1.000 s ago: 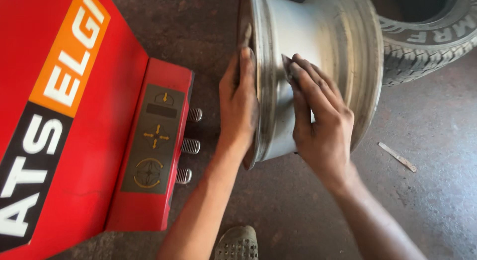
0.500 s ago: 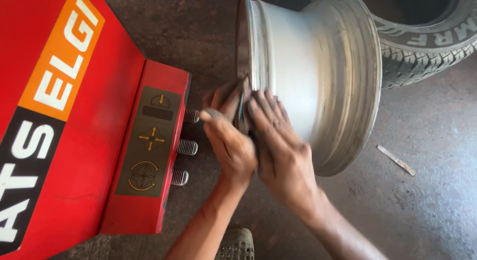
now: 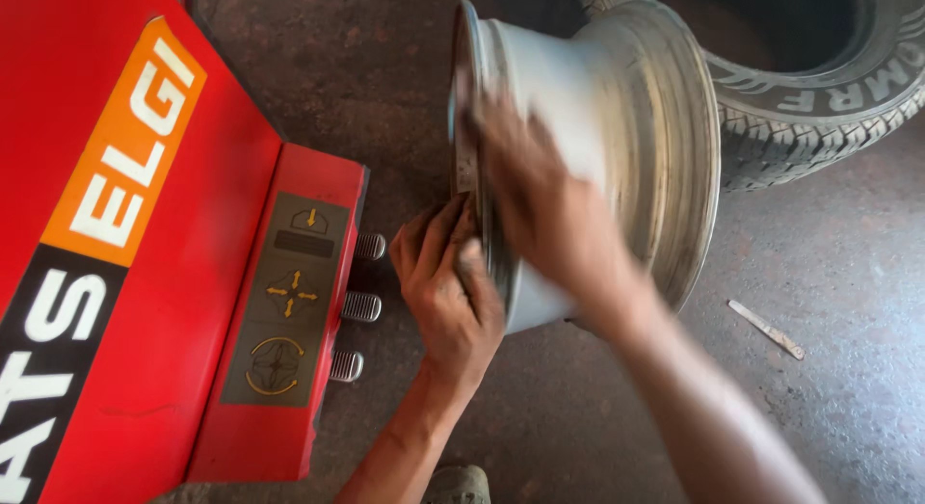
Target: The person scrubs the surface of a metal wheel rim using a small abrasive pad. They rotate the rim by hand to access different sections while applying pressure with the pad to remove dirt and grime.
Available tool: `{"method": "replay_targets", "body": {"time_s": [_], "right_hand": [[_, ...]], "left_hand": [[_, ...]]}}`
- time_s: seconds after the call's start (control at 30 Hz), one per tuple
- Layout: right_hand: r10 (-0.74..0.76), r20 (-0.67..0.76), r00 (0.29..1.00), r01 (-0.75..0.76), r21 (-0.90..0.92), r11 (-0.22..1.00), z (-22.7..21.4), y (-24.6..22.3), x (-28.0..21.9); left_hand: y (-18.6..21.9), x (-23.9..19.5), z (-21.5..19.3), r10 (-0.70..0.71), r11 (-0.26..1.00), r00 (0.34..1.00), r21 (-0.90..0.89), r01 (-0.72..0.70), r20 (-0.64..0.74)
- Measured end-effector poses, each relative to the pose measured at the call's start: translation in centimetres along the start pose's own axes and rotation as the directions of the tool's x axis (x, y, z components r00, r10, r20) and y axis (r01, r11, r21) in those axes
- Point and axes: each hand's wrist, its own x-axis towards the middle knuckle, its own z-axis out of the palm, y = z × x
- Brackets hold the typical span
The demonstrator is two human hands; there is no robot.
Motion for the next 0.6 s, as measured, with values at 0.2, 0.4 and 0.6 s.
{"method": "replay_targets", "body": {"time_s": [0.2, 0.4, 0.6], "right_hand": [[-0.436, -0.244, 0.866, 0.365, -0.287, 0.886, 0.3, -0.2, -2.3], [-0.344, -0.193, 0.919, 0.323, -0.135, 0.937, 0.3, 0.4, -0.8], [-0.298, -0.148, 0.943, 0.289, -0.078, 0.954, -0.6, 0.4, 0.2]], "left_hand": [[0.1, -0.1, -0.6, 0.046, 0.998, 0.999, 0.04, -0.047, 0.01], [0.7, -2.0, -1.7, 0.062, 0.994, 0.998, 0.09, -0.064, 0.029], [1.7, -1.3, -1.0, -0.008, 0.997, 0.999, 0.081, 0.005, 0.045]]}}
